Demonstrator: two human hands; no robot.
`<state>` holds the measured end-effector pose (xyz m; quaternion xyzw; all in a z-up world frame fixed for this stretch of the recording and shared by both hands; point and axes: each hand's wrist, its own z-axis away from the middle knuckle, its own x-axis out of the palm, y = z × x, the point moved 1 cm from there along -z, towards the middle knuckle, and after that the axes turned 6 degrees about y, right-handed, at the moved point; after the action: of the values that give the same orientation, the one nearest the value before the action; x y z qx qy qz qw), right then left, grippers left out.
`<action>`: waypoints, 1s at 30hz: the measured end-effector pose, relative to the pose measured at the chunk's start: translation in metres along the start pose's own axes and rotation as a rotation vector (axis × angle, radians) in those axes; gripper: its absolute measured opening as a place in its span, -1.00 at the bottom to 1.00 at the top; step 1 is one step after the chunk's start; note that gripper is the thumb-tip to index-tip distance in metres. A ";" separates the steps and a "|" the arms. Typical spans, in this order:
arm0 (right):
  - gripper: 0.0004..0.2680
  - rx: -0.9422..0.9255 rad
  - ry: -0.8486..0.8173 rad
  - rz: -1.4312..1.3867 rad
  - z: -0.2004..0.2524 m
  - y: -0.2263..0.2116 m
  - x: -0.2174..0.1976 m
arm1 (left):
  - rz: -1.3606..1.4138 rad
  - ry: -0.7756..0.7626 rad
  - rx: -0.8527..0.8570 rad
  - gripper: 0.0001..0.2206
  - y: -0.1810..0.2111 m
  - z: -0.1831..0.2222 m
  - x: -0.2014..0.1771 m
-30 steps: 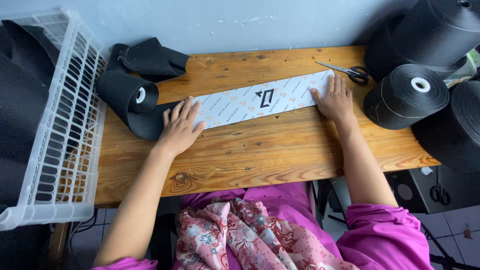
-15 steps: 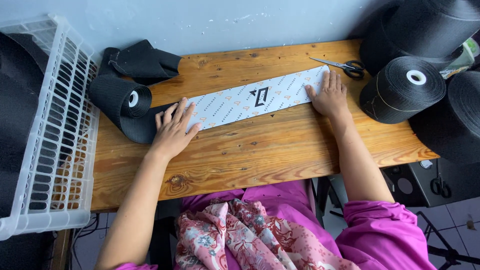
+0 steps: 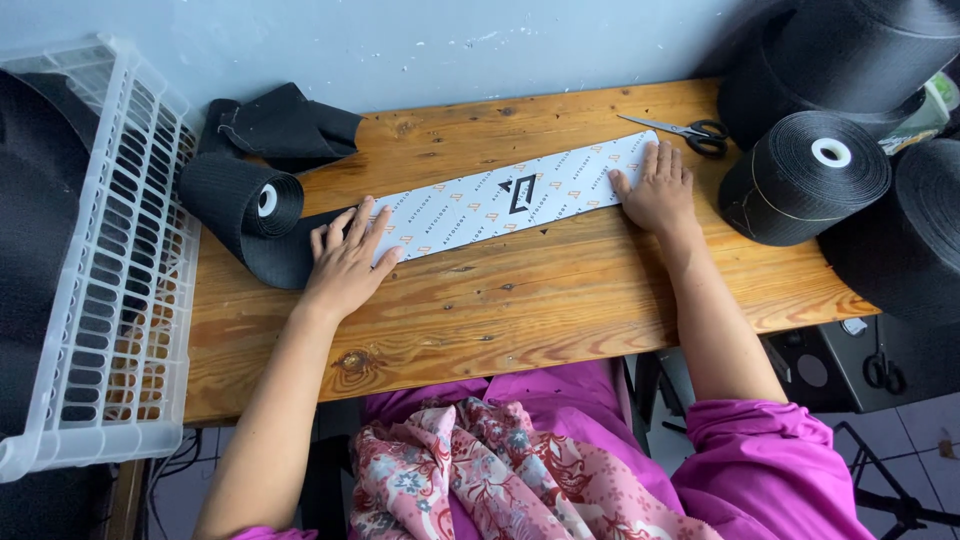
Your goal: Cutting a paper template and adhering a black strap to it to assemble a component
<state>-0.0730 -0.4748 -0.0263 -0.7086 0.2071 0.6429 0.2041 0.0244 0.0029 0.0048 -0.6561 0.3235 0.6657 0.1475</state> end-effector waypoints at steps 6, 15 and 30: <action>-0.34 0.001 -0.009 0.018 -0.001 0.001 0.000 | 0.016 -0.020 -0.012 -0.40 0.001 -0.001 -0.002; -0.60 -0.131 0.171 -0.436 -0.014 0.048 0.007 | 0.064 -0.029 -0.026 -0.40 0.002 0.000 -0.005; -0.60 -0.014 0.045 -0.390 -0.036 0.070 0.036 | 0.035 -0.004 -0.015 -0.40 0.000 0.000 -0.001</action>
<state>-0.0792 -0.5543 -0.0607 -0.7509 0.0658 0.5767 0.3151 0.0246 0.0032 0.0060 -0.6502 0.3295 0.6718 0.1318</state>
